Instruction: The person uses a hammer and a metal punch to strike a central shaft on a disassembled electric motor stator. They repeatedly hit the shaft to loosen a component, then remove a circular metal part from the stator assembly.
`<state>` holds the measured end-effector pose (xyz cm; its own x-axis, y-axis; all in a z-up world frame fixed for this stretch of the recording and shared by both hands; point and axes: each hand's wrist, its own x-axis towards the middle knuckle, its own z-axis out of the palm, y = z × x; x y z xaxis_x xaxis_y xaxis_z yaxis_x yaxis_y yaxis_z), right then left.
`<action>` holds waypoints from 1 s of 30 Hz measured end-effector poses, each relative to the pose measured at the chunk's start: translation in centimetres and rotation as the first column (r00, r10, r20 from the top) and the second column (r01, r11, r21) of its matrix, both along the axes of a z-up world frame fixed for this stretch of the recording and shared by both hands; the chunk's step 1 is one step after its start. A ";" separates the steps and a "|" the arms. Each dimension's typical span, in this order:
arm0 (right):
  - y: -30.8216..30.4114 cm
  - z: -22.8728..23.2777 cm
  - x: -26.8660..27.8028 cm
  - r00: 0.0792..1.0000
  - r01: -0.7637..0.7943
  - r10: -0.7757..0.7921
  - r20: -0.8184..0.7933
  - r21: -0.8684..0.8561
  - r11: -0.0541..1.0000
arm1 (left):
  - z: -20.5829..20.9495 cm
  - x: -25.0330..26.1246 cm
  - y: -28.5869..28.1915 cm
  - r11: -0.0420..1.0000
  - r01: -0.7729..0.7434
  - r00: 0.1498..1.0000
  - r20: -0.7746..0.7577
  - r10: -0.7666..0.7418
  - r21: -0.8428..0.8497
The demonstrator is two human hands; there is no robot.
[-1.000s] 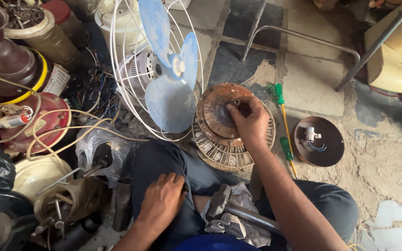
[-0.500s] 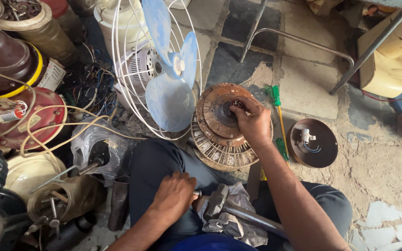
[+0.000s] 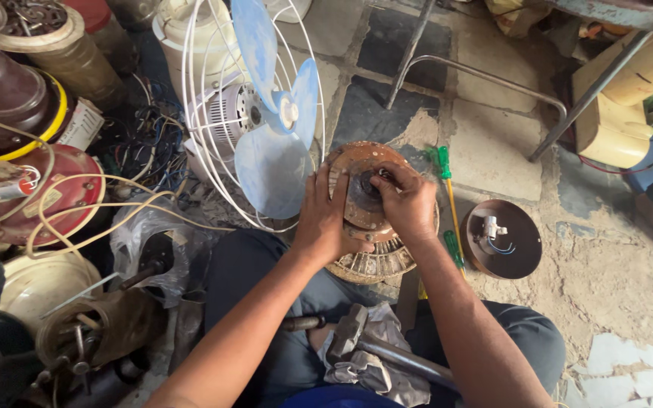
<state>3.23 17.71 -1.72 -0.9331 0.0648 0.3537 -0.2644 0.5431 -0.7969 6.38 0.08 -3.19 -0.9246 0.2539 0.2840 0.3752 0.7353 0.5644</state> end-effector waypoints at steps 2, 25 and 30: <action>0.0 0.0 0.2 0.999 0.026 -0.025 0.031 -0.029 0.999 | -0.6 -0.4 -0.1 0.999 0.032 0.999 -0.026 -0.032 0.012; 0.2 0.6 -0.2 0.998 -0.012 0.013 0.062 -0.009 1.000 | -1.3 -0.7 -0.1 0.997 0.035 0.994 0.101 -0.029 -0.065; 0.6 0.9 -0.3 0.995 -0.064 0.062 0.080 0.019 0.998 | -1.3 -0.8 0.1 0.995 0.031 0.992 0.127 -0.019 -0.092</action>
